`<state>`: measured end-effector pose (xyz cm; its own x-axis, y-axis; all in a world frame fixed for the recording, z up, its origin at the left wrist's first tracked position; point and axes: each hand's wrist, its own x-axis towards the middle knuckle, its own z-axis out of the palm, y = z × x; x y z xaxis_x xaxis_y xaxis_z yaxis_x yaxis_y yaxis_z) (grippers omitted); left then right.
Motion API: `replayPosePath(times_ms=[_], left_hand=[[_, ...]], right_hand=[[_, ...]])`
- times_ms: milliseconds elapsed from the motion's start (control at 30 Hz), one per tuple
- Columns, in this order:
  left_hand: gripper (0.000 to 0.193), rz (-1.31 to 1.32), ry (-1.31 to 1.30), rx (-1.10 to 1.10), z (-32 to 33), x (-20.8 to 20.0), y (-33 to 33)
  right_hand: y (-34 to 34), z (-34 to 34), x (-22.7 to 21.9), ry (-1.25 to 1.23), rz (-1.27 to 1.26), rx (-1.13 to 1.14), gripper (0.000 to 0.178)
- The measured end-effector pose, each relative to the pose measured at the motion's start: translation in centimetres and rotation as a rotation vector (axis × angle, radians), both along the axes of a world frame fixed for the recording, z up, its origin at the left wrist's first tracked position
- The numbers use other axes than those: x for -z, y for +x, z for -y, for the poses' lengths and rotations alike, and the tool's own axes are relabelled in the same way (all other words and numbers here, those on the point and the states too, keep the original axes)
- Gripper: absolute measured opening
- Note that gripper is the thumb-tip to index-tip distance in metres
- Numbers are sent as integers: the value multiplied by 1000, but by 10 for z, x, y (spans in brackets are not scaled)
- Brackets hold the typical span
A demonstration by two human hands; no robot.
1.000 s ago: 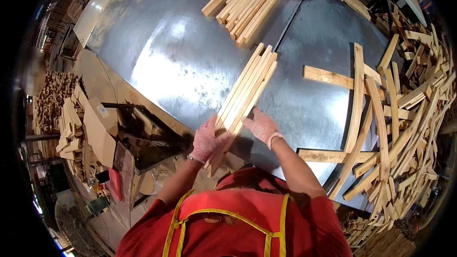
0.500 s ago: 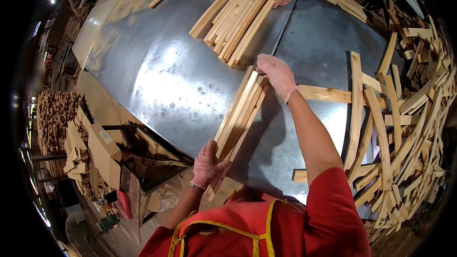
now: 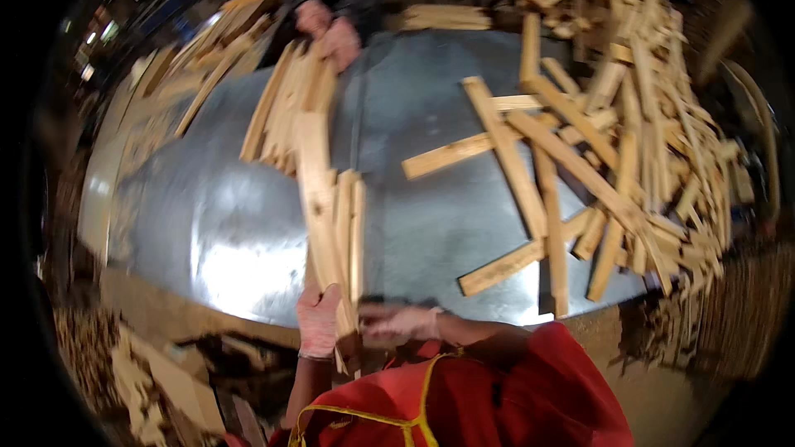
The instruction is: The person sorts wooden planks on a metal table, picking them up from a disorganized pile and arranging them into neat stacks. The person wears gloves and handles the wood pieces one by one or in small groups, organizing them into parallel rows.
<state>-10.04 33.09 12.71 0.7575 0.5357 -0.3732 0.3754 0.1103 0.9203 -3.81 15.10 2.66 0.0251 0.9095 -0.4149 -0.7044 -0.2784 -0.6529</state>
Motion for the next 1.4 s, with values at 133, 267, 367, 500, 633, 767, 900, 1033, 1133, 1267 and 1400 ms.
replayPosePath(times_ms=[133,267,367,500,633,767,900,1033,1133,1267,1400], left_hand=[[34,-8,87,240,13,24,-5],[34,101,283,362,67,5,8],[23,71,286,480,68,59,-19],[19,145,152,683,37,168,-45],[19,14,377,833,100,135,-26],[25,2,372,900,164,132,19],[32,-19,378,957,214,146,46],[39,-53,446,928,225,130,24],[53,28,538,962,241,85,36],[63,-40,655,970,231,72,34],[70,-106,750,989,210,82,20]], right_hand=[[-14,34,-71,-72,25,-79,53],[-23,71,-19,-11,-66,352,43],[28,132,-38,-131,411,328,39],[183,230,-118,-203,902,715,24],[318,320,-271,-61,918,1618,61],[365,408,-218,-356,1127,1384,44],[316,448,-77,-1198,1516,655,72],[268,452,-72,-1308,1681,-30,81],[246,458,-46,-1357,1738,70,84],[237,417,-65,-1262,1472,339,70],[197,351,-73,-1121,1239,487,62]])
